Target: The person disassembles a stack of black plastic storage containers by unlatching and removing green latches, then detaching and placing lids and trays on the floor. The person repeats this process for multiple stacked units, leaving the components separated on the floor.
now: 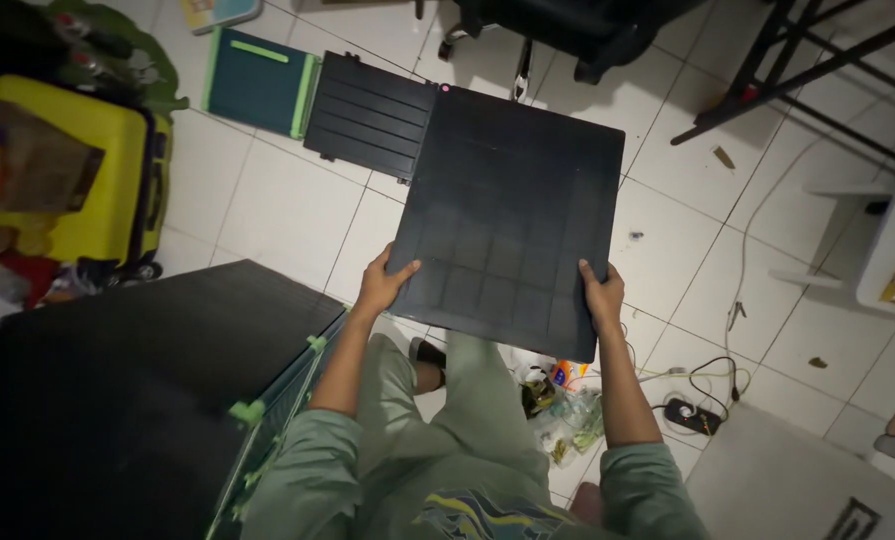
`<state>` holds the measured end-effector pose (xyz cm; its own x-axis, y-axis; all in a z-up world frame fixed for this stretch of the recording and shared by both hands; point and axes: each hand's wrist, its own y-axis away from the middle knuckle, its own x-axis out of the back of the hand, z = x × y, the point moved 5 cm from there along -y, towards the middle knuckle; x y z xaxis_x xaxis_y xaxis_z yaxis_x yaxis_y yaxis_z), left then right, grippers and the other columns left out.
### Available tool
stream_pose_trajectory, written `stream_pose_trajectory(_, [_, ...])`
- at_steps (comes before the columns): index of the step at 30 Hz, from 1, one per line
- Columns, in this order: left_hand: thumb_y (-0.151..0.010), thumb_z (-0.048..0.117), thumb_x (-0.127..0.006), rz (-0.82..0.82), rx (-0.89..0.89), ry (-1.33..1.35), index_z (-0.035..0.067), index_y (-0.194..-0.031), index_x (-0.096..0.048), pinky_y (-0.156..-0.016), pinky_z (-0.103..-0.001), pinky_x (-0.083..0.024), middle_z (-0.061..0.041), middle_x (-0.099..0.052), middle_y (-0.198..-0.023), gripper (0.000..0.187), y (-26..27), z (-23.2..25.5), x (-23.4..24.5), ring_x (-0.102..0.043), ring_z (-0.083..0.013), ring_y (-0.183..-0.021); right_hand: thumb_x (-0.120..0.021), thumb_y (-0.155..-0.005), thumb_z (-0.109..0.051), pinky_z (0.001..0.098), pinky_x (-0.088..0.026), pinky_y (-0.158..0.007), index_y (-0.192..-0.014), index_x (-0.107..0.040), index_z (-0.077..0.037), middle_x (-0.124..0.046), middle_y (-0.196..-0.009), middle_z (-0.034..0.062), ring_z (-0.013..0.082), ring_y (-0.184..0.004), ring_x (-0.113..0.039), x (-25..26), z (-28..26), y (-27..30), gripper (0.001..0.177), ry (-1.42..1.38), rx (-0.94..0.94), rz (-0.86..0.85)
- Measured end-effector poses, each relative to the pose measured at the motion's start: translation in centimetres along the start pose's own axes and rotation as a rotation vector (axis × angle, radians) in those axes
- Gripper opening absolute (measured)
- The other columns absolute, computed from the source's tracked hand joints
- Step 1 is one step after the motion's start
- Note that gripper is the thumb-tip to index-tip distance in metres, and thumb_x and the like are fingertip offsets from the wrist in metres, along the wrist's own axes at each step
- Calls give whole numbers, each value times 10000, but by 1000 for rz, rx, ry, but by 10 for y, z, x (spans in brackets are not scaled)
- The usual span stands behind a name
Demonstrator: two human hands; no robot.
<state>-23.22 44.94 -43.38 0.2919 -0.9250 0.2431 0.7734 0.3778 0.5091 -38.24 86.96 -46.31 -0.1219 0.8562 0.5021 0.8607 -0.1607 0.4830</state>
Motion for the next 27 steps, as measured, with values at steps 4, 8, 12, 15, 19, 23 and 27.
stream_pose_trajectory(4, [-888,339,-772,-25,-60,-47,19,-1368,-608,-972,-332,-534,-147,-752,-1190,600,-61,-43,-26,-714,-216,-1110,-747,-909,-323,351,-546,-878,-1208,-680,63,-744,-1097,194,251,-973,-709,-24,59,-51,492,-43,-35,9])
stream_pose_trajectory(8, [-896,356,-760,-36,-96,-86,0,-1359,-612,-978,-336,-527,-166,-755,-1187,602,-124,-85,-49,-717,-236,-1120,-758,-905,-320,355,-538,-892,-1189,-687,62,-741,-1097,187,258,-983,-705,-64,113,-110,482,-79,-17,32])
stream_pose_trajectory(12, [-892,376,-755,-26,-113,-132,-15,-1399,-564,-987,-340,-526,-188,-743,-1197,669,-179,-133,-71,-717,-254,-1131,-753,-920,-347,369,-528,-902,-1208,-684,46,-734,-1094,197,278,-993,-702,-105,164,-160,491,5,2,81])
stream_pose_trajectory(15, [-887,382,-761,-13,-89,-191,-21,-1439,-515,-1006,-351,-506,-209,-714,-1233,726,-215,-176,-90,-691,-278,-1162,-744,-927,-352,370,-529,-912,-1221,-676,45,-731,-1114,193,277,-1012,-702,-130,197,-188,498,-47,47,86])
stream_pose_trajectory(19, [-912,392,-777,-10,-127,-239,-52,-1472,-470,-1046,-371,-479,-259,-664,-1282,778,-240,-239,-111,-641,-322,-1227,-736,-924,-358,374,-532,-904,-1244,-669,34,-732,-1115,194,282,-1003,-698,-154,249,-209,510,-25,35,109])
stream_pose_trajectory(23, [-893,396,-751,-7,-163,-178,-18,-1437,-533,-1035,-364,-504,-208,-715,-1263,717,-249,-282,-122,-687,-300,-1201,-736,-936,-353,370,-526,-936,-1232,-679,43,-741,-1133,197,279,-1034,-704,-181,288,-224,498,-37,125,109])
stream_pose_trajectory(27, [-890,384,-739,9,-173,-267,23,-1416,-555,-1009,-376,-514,-198,-720,-1231,664,-266,-310,-125,-688,-325,-1175,-754,-924,-340,377,-525,-939,-1247,-660,52,-730,-1151,207,292,-1051,-696,-210,324,-245,516,-61,163,161])
